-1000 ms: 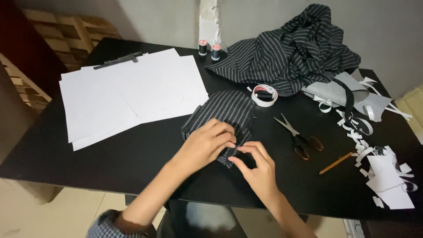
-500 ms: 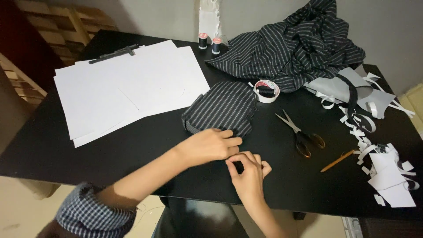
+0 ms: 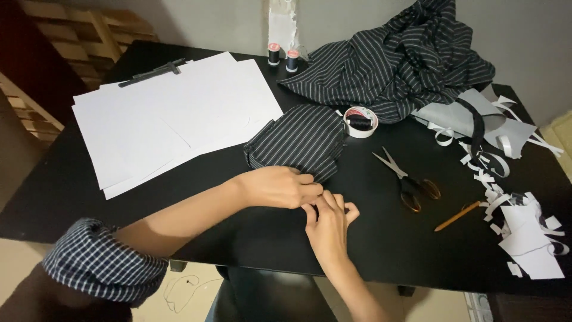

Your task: Inspecting a handmade striped fabric pouch and trimming excess material and loose threads with scissors.

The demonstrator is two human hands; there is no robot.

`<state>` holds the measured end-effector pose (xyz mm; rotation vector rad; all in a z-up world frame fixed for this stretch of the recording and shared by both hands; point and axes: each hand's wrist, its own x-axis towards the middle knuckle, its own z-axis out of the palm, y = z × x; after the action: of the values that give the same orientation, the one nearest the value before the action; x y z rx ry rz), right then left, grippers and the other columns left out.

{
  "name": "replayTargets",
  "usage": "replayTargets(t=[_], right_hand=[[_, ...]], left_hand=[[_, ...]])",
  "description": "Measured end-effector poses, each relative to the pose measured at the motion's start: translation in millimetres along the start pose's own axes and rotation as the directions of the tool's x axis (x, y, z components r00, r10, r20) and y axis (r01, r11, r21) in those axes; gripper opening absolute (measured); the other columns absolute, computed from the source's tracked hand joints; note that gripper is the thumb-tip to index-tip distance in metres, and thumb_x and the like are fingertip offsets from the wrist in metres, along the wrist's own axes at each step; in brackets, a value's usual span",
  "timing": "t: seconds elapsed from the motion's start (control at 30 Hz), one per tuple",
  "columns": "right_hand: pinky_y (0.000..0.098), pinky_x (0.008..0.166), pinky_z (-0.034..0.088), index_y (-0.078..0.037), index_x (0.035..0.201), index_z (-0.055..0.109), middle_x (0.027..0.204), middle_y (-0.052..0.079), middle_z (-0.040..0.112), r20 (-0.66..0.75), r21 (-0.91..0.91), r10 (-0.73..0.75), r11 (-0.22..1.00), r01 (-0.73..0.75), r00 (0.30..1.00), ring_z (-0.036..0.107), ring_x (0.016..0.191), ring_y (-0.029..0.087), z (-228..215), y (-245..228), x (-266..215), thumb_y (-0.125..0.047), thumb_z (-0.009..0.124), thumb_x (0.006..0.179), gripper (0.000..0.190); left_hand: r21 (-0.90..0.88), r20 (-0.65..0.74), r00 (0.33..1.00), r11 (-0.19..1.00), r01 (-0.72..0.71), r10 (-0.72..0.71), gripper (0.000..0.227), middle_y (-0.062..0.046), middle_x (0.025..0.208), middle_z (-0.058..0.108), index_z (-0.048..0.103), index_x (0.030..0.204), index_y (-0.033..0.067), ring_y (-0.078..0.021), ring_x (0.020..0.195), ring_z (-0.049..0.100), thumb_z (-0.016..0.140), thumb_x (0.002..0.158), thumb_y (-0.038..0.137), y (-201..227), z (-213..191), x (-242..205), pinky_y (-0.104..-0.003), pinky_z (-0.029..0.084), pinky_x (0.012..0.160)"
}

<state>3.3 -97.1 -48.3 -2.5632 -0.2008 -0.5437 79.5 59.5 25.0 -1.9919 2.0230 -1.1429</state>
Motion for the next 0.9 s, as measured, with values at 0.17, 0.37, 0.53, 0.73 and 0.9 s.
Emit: replayTargets(t=[0.17, 0.37, 0.53, 0.73, 0.9], right_hand=[[0.0471, 0.095, 0.019, -0.012, 0.079, 0.065, 0.076, -0.002, 0.054, 0.021, 0.027, 0.004, 1.000, -0.004, 1.000, 0.051, 0.092, 0.017, 3, -2, 2, -0.027, 0.072, 0.079, 0.016], [0.0469, 0.094, 0.020, -0.012, 0.078, 0.066, 0.072, -0.002, 0.055, -0.001, 0.021, 0.018, 1.000, -0.018, 1.000, 0.052, 0.087, 0.017, 9, -3, 4, -0.023, 0.074, 0.078, 0.014], [0.0512, 0.096, 0.020, -0.014, 0.082, 0.067, 0.075, -0.001, 0.058, 0.052, 0.109, 0.072, 0.991, -0.077, 0.996, 0.053, 0.091, 0.020, -1, -2, 5, -0.029, 0.076, 0.075, 0.019], [0.0422, 0.094, 0.023, -0.019, 0.081, 0.066, 0.075, -0.004, 0.061, -0.041, 0.170, 0.088, 0.982, -0.080, 0.995, 0.056, 0.085, 0.016, 2, -4, 8, -0.031, 0.071, 0.081, 0.013], [0.0413, 0.094, 0.021, -0.021, 0.079, 0.066, 0.073, -0.007, 0.061, -0.032, 0.203, 0.100, 0.975, -0.092, 0.994, 0.056, 0.083, 0.012, 5, 0, 8, -0.027, 0.067, 0.086, 0.009]], left_hand=[[-0.065, 0.057, 0.998, 0.998, 0.026, -0.022, 0.024, 0.003, 0.072, 0.039, 0.053, 0.068, 0.0119, -0.0132, 0.070, 0.045, 0.054, 0.092, 0.008, -2, -2, -3, -0.020, 0.041, 0.055], [-0.248, 0.140, 0.974, 0.946, 0.209, -0.179, 0.014, -0.001, 0.074, 0.045, 0.056, 0.074, 0.0062, -0.0177, 0.073, 0.050, 0.056, 0.088, 0.005, 0, -6, -7, -0.025, 0.045, 0.059], [-0.517, 0.135, 0.878, 0.723, 0.458, -0.459, 0.011, -0.008, 0.098, 0.053, 0.059, 0.094, 0.0063, -0.0266, 0.092, 0.053, 0.055, 0.093, 0.017, -1, -23, -8, -0.034, 0.050, 0.077], [-0.677, 0.206, 0.742, 0.455, 0.579, -0.638, 0.005, -0.012, 0.102, 0.060, 0.062, 0.092, 0.0066, -0.0330, 0.093, 0.061, 0.059, 0.089, 0.008, 15, -27, -10, -0.042, 0.051, 0.082], [-0.733, 0.260, 0.574, 0.229, 0.641, -0.776, 0.011, -0.010, 0.101, 0.062, 0.060, 0.099, 0.0062, -0.0269, 0.094, 0.062, 0.057, 0.089, 0.006, 25, -25, -11, -0.039, 0.050, 0.085]])
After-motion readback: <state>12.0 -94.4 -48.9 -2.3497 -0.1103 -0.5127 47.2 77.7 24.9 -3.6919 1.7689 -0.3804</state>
